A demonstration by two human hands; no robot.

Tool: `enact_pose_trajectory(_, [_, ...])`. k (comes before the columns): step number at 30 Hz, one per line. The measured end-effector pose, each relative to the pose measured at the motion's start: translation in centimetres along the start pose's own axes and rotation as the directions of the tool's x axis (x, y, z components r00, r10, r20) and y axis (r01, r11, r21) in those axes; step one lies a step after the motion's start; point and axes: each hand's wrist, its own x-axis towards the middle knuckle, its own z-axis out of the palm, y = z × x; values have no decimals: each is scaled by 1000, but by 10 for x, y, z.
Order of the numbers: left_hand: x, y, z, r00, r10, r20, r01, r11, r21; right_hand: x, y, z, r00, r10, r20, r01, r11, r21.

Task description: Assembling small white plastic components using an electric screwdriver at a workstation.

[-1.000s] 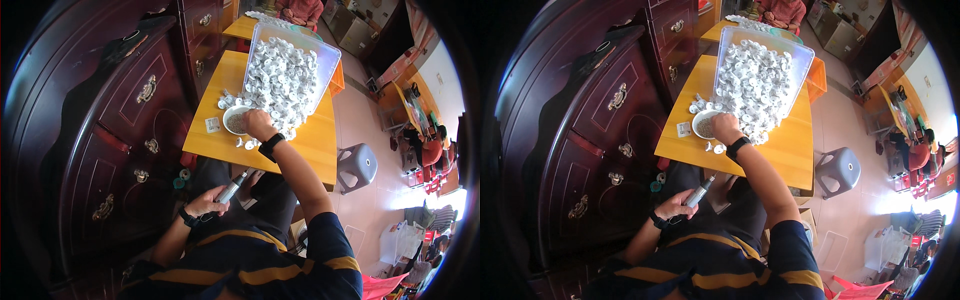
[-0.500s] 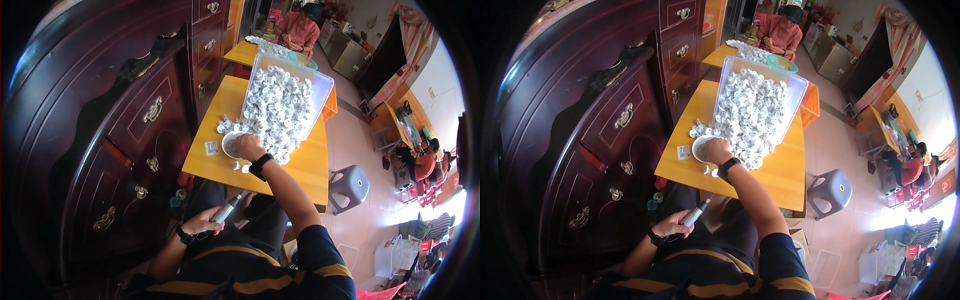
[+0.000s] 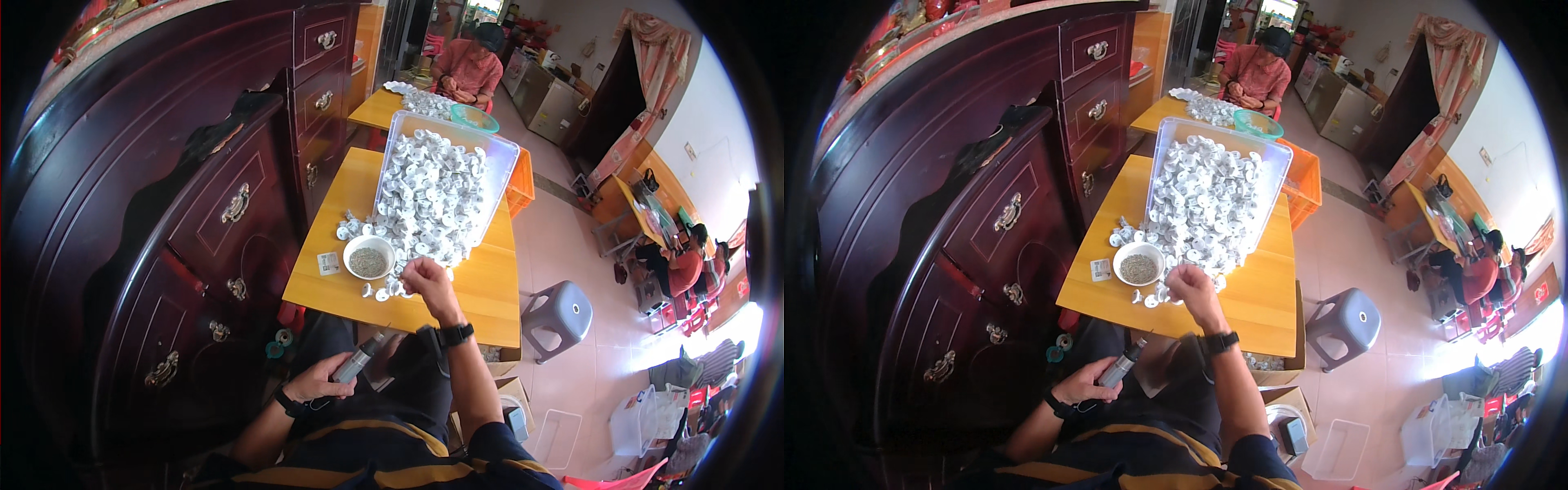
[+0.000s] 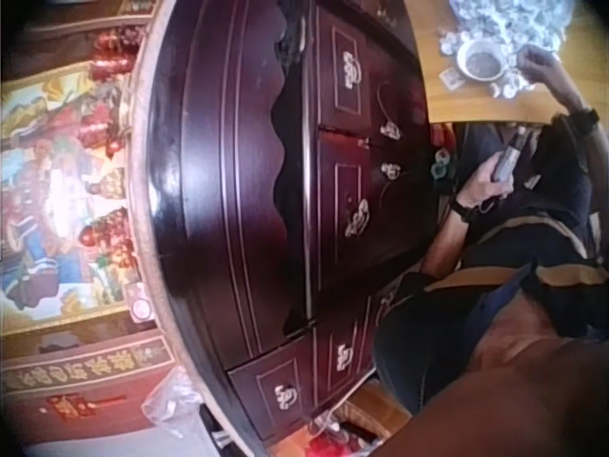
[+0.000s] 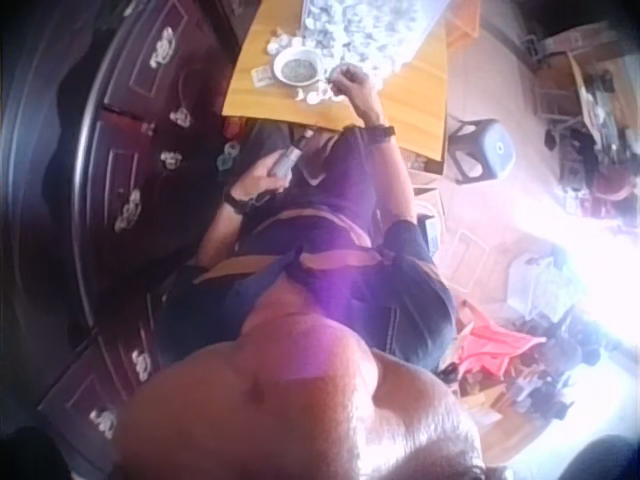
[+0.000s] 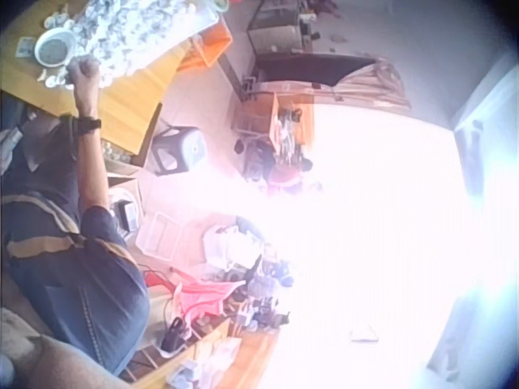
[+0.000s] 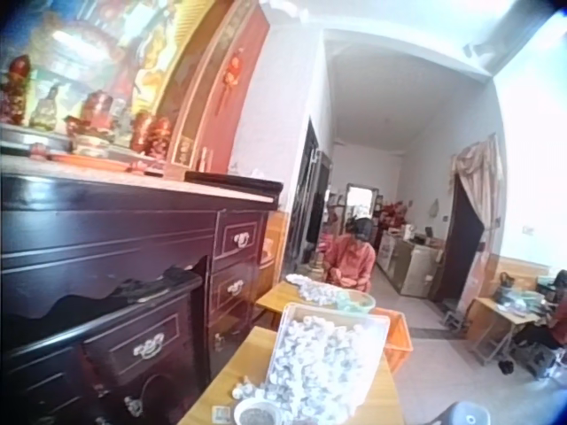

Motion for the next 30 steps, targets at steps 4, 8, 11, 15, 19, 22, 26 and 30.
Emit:
enact_pose_trajectory(4, [8,17,16,996,-7,-87,9,1000,17,-45,16,-7,995,99,27,-102,978,182])
enact_pose_trajectory(8, [18,22,28,998,-10,-59,12,999,31,-78,26,-6,989,145,34,-148,930,336])
enact_pose_trajectory(11, [25,22,33,999,-21,-47,23,999,39,-86,28,-3,993,105,59,-120,894,432])
enact_pose_trajectory(15, [32,18,40,997,-45,-64,49,997,62,-89,28,-5,994,97,58,-113,865,489])
enact_pose_trajectory(19, [38,18,43,998,-56,-38,60,992,112,-93,30,-10,994,99,48,-109,845,523])
enact_pose_trajectory(22, [43,19,47,998,-46,-52,50,995,83,-94,31,-17,996,81,35,-87,812,578])
enact_pose_trajectory(26, [48,17,48,995,-77,-56,81,994,73,-96,31,-24,994,104,34,-105,817,568])
enact_pose_trajectory(30, [55,15,50,995,-94,-33,96,993,63,-94,42,-33,998,61,22,-63,811,582])
